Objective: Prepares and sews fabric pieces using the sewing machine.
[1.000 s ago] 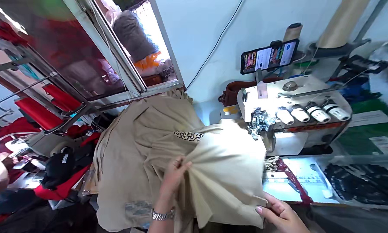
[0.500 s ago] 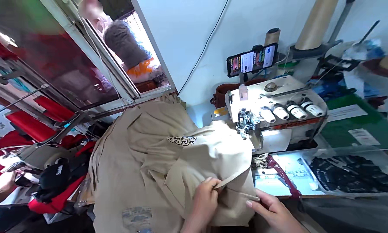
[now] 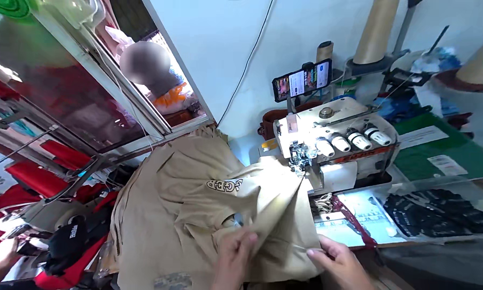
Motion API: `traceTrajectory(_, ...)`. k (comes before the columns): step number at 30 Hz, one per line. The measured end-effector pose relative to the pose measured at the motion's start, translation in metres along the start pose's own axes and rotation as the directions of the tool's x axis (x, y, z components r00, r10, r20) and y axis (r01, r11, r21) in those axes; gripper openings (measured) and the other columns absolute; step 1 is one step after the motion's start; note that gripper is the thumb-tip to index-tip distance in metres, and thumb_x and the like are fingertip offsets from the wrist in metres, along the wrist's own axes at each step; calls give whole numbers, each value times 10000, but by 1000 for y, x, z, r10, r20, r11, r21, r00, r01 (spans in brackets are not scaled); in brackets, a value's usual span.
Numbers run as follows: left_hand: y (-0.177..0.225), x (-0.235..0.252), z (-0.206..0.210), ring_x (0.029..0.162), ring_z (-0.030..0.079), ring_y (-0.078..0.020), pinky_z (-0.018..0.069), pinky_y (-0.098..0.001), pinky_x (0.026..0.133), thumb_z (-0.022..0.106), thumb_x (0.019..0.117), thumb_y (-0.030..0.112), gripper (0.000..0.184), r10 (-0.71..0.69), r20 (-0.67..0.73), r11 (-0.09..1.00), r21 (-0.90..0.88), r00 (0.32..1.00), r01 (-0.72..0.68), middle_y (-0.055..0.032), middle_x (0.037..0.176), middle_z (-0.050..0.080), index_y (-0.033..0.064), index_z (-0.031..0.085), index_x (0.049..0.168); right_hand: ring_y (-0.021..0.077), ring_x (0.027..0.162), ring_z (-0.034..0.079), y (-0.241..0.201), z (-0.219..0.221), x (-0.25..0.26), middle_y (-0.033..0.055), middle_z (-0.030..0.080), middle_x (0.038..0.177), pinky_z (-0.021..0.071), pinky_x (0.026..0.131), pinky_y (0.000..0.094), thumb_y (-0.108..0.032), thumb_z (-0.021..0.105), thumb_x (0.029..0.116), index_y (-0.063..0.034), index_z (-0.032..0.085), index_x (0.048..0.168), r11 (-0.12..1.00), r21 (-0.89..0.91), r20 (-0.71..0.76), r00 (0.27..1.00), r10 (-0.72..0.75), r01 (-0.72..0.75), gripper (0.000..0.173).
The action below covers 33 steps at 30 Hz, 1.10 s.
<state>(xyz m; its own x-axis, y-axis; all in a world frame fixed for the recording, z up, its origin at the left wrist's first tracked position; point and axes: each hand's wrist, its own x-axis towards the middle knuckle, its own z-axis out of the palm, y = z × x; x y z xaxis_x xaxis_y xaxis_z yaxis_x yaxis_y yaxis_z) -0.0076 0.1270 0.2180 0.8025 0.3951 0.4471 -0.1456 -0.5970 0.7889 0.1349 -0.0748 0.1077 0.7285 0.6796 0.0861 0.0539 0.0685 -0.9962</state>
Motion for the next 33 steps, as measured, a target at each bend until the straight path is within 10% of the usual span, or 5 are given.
traceTrajectory(6, 15, -30, 43, 855, 741, -137, 591, -284, 824, 573, 1030, 125, 263, 194, 294, 972, 69, 936, -223, -156, 952, 763, -83, 719, 1102, -40, 778, 649, -5, -21, -46, -65, 705, 867, 558, 730, 200, 31, 567, 914, -3, 667, 1001, 1000, -3, -63, 998, -22, 21, 136)
traceTrajectory(16, 31, 13, 82, 549, 656, -160, 526, -321, 482, 608, 977, 172, 207, 226, 263, 773, 538, 938, -336, -42, 715, 700, 62, 780, 1013, -15, 764, 666, -22, -17, -11, -62, 722, 856, 565, 707, 189, -7, 583, 932, -41, 702, 1007, 993, 69, -135, 987, -83, 93, 144)
traceTrajectory(26, 32, 78, 110, 568, 674, -194, 541, -381, 512, 684, 899, 158, 154, 215, 164, 624, 735, 963, -264, -38, 605, 652, 92, 757, 780, 34, 826, 711, -34, -3, 33, 0, 768, 931, 589, 743, 196, -80, 577, 946, -45, 765, 1040, 982, 120, -236, 965, -114, 145, 213)
traceTrajectory(33, 21, 74, 115, 645, 718, -234, 585, -424, 595, 700, 916, 183, 166, 151, 61, 688, 710, 987, -149, -64, 695, 714, 82, 802, 999, 46, 834, 718, -33, 3, 41, 13, 767, 928, 595, 758, 196, -71, 619, 919, -31, 756, 1037, 983, 128, -244, 965, -99, 133, 185)
